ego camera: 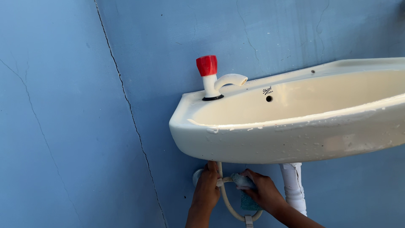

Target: The person cleans a wall-mounted sink by scrubbing the basin and the plumbing fixtures underneath with a sponge.

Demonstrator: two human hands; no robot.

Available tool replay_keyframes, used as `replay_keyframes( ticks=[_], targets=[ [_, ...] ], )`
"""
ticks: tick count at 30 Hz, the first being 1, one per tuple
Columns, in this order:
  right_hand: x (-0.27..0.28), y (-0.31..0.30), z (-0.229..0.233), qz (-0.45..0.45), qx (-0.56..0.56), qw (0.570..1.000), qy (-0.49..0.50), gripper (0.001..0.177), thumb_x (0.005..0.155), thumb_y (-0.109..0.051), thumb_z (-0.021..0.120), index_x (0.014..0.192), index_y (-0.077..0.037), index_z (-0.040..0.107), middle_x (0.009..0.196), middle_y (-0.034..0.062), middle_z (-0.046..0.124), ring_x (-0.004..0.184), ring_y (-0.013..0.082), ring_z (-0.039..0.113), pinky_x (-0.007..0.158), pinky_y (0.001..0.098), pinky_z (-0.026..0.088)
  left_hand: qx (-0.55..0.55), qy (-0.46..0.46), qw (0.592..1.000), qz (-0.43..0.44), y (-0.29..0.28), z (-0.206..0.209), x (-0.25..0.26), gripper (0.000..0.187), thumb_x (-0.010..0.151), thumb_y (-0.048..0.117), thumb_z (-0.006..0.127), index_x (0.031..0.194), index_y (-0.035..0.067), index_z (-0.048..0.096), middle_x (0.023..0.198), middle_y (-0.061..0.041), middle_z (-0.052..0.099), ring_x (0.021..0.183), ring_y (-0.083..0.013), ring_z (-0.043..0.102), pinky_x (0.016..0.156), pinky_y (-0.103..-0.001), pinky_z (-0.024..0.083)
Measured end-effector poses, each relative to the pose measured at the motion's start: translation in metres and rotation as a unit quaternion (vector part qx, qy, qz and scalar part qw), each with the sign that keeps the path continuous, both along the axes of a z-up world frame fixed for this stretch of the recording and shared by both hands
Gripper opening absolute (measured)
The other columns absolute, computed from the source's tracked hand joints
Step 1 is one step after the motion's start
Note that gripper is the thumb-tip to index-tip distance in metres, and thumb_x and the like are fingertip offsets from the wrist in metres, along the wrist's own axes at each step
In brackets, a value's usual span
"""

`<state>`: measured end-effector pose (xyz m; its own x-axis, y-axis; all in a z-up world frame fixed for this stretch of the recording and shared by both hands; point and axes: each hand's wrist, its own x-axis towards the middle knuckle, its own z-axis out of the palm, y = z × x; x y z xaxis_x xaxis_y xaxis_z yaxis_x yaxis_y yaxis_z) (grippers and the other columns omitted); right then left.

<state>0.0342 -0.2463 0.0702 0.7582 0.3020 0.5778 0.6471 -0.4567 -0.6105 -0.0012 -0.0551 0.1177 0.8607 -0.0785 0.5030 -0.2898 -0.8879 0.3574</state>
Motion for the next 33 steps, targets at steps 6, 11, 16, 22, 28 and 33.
replay_keyframes(
  ticks=[6, 11, 16, 22, 28, 33],
  targets=[
    [0.018, 0.036, 0.012, -0.019, -0.254, 0.927, -0.277, 0.023, 0.087, -0.001, 0.068, 0.110, 0.002, 0.062, 0.098, 0.0197, 0.072, 0.092, 0.0344, 0.073, 0.082, 0.0415, 0.061, -0.013, 0.005, 0.999, 0.033, -0.003, -0.002, -0.004, 0.061, 0.078, -0.017, 0.071, 0.127, 0.004, 0.041, 0.124, -0.018, 0.062, 0.116, -0.0312, 0.066, 0.098, -0.035, 0.060],
    [0.014, 0.010, -0.009, -0.048, -0.210, 0.969, -0.121, 0.036, 0.095, -0.018, 0.061, 0.125, 0.000, 0.050, 0.112, 0.0181, 0.067, 0.089, 0.0280, 0.075, 0.076, 0.0363, 0.064, -0.041, -0.023, 0.999, 0.022, -0.002, -0.005, -0.003, 0.048, 0.081, -0.015, 0.071, 0.115, 0.006, 0.045, 0.118, -0.013, 0.062, 0.112, -0.0263, 0.068, 0.097, -0.032, 0.061],
    [0.007, 0.003, -0.038, -0.044, -0.073, 0.996, 0.009, 0.036, 0.099, -0.020, 0.057, 0.125, 0.000, 0.045, 0.107, 0.0202, 0.069, 0.092, 0.0272, 0.076, 0.082, 0.0382, 0.061, -0.028, -0.057, 0.998, 0.020, -0.003, -0.013, -0.001, 0.041, 0.078, -0.018, 0.070, 0.104, 0.009, 0.054, 0.114, -0.007, 0.063, 0.110, -0.0227, 0.068, 0.096, -0.029, 0.061],
    [0.031, 0.028, -0.016, -0.098, -0.284, 0.903, -0.307, 0.040, 0.092, -0.016, 0.063, 0.121, 0.006, 0.046, 0.112, 0.0256, 0.066, 0.099, 0.0352, 0.070, 0.086, 0.0427, 0.058, 0.001, -0.079, 0.997, 0.024, -0.002, -0.013, -0.009, 0.042, 0.076, -0.017, 0.072, 0.104, 0.009, 0.055, 0.111, -0.007, 0.064, 0.111, -0.0257, 0.065, 0.094, -0.033, 0.060],
    [0.036, 0.030, -0.010, -0.034, -0.226, 0.959, -0.167, 0.037, 0.098, -0.025, 0.062, 0.119, 0.002, 0.047, 0.096, 0.0207, 0.070, 0.085, 0.0294, 0.074, 0.073, 0.0375, 0.061, -0.056, -0.051, 0.997, 0.013, 0.001, -0.012, -0.006, 0.046, 0.076, -0.018, 0.070, 0.109, 0.008, 0.051, 0.112, -0.010, 0.066, 0.108, -0.0231, 0.070, 0.095, -0.032, 0.061],
    [0.023, 0.016, -0.055, 0.014, 0.130, 0.984, 0.121, 0.037, 0.103, -0.038, 0.051, 0.110, -0.003, 0.056, 0.079, 0.0134, 0.066, 0.062, 0.0179, 0.064, 0.058, 0.0323, 0.055, -0.055, -0.067, 0.996, 0.012, 0.002, -0.018, -0.002, 0.042, 0.078, -0.016, 0.070, 0.106, 0.007, 0.049, 0.111, -0.010, 0.065, 0.107, -0.0228, 0.070, 0.096, -0.030, 0.061]
  ],
)
